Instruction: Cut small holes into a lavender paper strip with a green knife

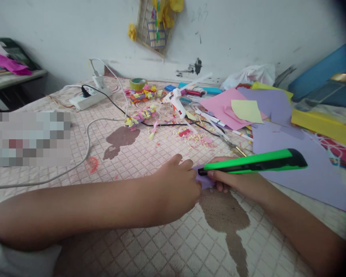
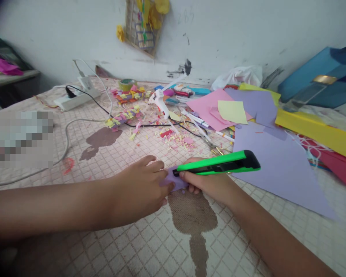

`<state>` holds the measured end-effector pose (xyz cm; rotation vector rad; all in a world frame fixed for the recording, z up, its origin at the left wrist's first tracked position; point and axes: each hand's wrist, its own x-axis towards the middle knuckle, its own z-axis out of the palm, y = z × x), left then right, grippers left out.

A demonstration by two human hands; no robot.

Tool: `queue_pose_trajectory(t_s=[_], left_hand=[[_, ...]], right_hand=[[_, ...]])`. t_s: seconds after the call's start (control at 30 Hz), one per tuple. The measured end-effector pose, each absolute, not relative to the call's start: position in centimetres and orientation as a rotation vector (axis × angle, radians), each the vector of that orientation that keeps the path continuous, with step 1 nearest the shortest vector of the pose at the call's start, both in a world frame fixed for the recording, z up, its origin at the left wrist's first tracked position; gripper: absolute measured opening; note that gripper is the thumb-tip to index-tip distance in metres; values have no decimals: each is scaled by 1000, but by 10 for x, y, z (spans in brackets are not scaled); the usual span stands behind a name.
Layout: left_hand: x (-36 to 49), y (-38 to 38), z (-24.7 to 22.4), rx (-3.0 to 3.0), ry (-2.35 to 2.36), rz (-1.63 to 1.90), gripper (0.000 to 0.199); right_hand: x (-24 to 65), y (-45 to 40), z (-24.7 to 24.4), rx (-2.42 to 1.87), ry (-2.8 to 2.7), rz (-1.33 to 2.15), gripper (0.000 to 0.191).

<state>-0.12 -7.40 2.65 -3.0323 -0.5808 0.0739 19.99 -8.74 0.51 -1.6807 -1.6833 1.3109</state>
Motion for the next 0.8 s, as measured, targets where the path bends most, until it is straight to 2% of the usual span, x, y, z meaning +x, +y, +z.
queue_pose_trajectory(t_s=[0.27,0.63,0.8], left_hand=[[1,-81,25,-3006,-560,71,30],[5,-79,15,-2986,-643,-16,61],[9,-76,15,-3020,-694,36,64]], right_hand=[[197,-86,7,-1688,-1716,1310,12],[193,-88,4,-1686,-1719,1231,17],[192,-89,6,-1669,-1679,1252,16]])
